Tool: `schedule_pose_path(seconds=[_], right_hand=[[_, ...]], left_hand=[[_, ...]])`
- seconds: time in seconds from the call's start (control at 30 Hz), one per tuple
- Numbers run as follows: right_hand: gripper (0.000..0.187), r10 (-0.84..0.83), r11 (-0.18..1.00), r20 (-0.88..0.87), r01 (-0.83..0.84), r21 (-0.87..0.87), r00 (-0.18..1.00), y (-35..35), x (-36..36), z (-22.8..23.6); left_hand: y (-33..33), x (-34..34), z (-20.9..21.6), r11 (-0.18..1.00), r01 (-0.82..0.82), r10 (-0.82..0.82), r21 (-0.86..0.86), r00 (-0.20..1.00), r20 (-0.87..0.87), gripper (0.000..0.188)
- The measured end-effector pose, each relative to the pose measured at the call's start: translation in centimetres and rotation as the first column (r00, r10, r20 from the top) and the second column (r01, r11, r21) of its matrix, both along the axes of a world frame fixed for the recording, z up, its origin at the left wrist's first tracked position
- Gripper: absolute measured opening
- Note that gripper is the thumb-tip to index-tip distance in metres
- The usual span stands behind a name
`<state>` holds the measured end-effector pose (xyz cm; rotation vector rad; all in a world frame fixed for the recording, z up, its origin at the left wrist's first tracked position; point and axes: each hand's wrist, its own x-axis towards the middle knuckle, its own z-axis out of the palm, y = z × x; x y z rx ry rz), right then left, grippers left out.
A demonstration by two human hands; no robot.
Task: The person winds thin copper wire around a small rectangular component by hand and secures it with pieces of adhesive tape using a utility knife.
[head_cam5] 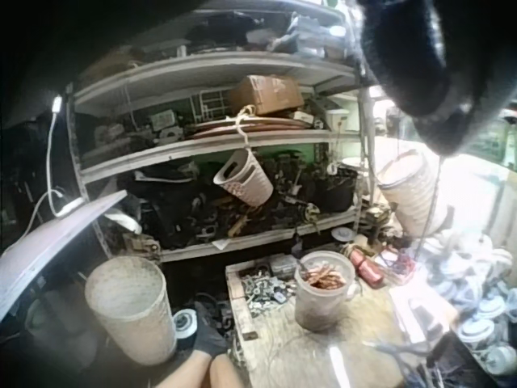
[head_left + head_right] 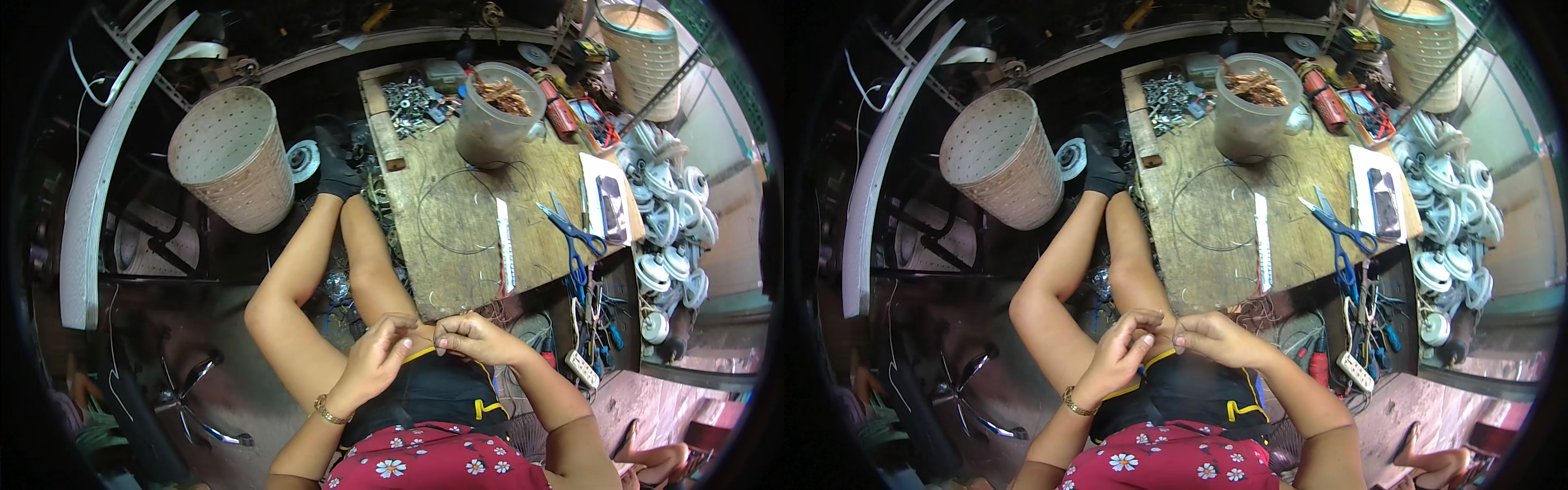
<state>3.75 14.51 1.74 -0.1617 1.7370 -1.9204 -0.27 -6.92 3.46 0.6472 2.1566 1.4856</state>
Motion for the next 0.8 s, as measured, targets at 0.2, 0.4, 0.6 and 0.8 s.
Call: schedule_pose_path(seconds=[0.2,0.4,0.6,0.8], right_hand=[[0.016,0.057,0.870,-0.376,0.139,0.474,0.925,-0.9,-1.3,2.4],[0.018,0.244,0.851,-0.320,-0.043,0.523,0.916,4.5,-3.0,3.7],[0.018,0.255,0.869,-0.237,-0.114,0.482,0.938,8.7,-3.9,2.6],[0.017,0.271,0.840,-0.170,-0.147,0.522,0.947,10.5,-4.1,3.9]], left_hand=[[1.4,-0.1,1.0,0.983,0.023,-0.049,-0.183,0.989,-0.138,0.017],[1.0,-1.2,0.8,0.994,-0.079,0.078,-0.069,0.997,-0.021,0.011],[2.4,-1.8,-2.7,0.989,-0.145,0.144,-0.007,0.985,-0.091,0.011],[1.5,-1.9,-4.2,0.983,-0.131,0.120,-0.126,0.989,-0.090,0.012]])
